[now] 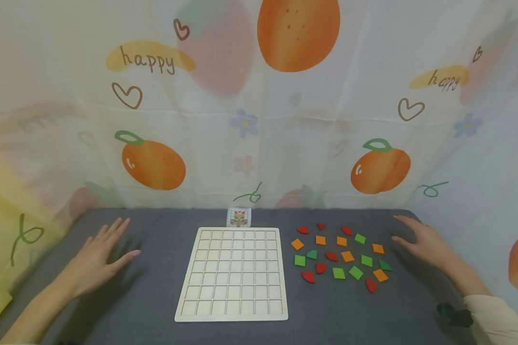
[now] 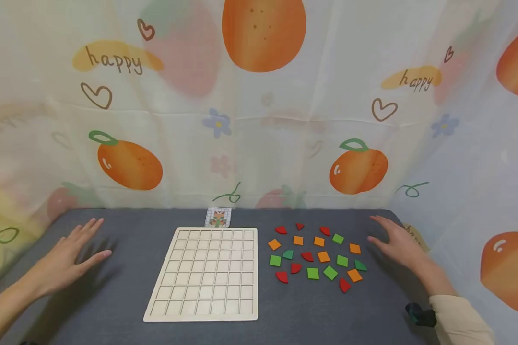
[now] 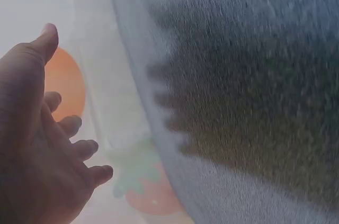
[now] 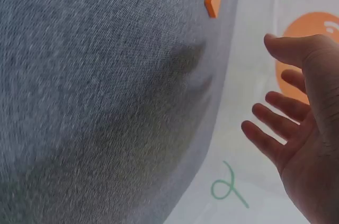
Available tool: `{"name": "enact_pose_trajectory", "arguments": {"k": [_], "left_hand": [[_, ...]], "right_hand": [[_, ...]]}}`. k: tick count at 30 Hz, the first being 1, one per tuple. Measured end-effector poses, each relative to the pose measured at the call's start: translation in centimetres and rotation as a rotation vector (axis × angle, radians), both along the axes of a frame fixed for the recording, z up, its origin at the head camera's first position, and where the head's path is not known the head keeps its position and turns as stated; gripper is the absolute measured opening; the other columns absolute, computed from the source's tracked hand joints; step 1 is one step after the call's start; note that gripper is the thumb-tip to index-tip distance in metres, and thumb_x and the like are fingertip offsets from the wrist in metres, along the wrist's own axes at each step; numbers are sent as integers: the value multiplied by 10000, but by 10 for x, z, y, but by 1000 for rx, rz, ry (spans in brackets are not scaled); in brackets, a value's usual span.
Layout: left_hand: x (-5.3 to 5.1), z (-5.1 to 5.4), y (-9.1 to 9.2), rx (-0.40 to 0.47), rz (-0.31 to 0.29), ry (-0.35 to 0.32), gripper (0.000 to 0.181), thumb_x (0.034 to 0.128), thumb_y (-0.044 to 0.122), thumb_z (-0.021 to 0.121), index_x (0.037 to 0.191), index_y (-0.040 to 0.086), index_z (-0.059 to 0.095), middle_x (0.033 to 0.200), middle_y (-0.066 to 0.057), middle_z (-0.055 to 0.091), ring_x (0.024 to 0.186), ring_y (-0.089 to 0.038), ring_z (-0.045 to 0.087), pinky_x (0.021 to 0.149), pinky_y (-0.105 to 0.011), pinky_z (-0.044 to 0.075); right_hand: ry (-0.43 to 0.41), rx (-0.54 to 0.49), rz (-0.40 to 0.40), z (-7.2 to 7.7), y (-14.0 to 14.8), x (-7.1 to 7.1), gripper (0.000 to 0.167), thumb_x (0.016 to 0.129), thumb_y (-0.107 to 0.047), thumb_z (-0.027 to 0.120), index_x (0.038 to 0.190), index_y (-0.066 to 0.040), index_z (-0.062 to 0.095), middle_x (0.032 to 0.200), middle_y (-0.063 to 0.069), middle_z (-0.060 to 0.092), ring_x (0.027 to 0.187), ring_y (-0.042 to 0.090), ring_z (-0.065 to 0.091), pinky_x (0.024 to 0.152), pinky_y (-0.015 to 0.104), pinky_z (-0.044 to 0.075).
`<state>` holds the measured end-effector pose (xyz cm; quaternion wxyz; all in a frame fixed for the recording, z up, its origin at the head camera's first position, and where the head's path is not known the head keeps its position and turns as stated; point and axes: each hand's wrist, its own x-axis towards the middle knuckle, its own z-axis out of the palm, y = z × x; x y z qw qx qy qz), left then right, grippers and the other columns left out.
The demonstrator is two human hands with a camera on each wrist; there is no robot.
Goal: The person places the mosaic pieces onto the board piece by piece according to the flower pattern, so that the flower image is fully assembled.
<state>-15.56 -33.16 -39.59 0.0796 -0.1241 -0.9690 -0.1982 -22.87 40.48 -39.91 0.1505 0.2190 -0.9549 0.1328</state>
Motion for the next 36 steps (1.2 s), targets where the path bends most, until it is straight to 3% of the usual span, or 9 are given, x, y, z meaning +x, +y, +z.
{"name": "enact_pose_trajectory", "arguments": {"k": [6, 12, 18, 24, 31, 36], "left_hand": [[7, -3, 14, 32, -41, 5, 847, 932, 409, 639, 1582, 142, 166, 1580, -266, 194, 1402, -572, 124, 1084, -709, 28], [12, -4, 27, 45, -77, -22, 864, 910, 395, 673, 1581, 160, 183, 1582, -247, 214, 1393, -573, 162, 1077, -717, 65], [16, -4, 41, 27, -126, -20, 879, 881, 423, 700, 1575, 182, 218, 1580, -209, 257, 1376, -568, 226, 1065, -718, 128], [22, -11, 55, 11, -176, -35, 889, 840, 480, 718, 1562, 222, 268, 1577, -166, 293, 1361, -565, 269, 1035, -724, 189], [30, -17, 67, 16, -250, -118, 920, 776, 594, 705, 1541, 249, 326, 1584, -110, 305, 1399, -515, 248, 1016, -733, 194], [32, -19, 73, 46, -306, -192, 1048, 682, 655, 724, 1541, 204, 329, 1587, -124, 293, 1409, -519, 216, 1012, -746, 158]], "right_hand": [[3, 11, 12, 3, -9, -1, 557, 812, -142, 783, 1270, 68, 548, 1194, 296, 616, 827, 396, 680, 672, 513, 544], [-47, -68, 73, 2, -17, -4, 546, 813, -34, 761, 1282, 111, 525, 1201, 320, 596, 927, 451, 656, 720, 517, 548], [-65, -95, 97, 1, -27, -7, 525, 790, 21, 764, 1261, 105, 548, 1182, 316, 608, 918, 453, 659, 722, 508, 552], [-89, -118, 133, 3, -40, -9, 507, 753, 74, 773, 1225, 103, 587, 1153, 293, 634, 906, 411, 676, 711, 453, 566], [-127, -155, 184, 3, -55, -12, 501, 755, 106, 751, 1229, 106, 590, 1168, 285, 631, 933, 411, 670, 744, 454, 562], [-132, -162, 196, -2, -66, -15, 484, 757, 125, 739, 1221, 99, 602, 1161, 277, 637, 940, 420, 666, 745, 453, 564]]}}
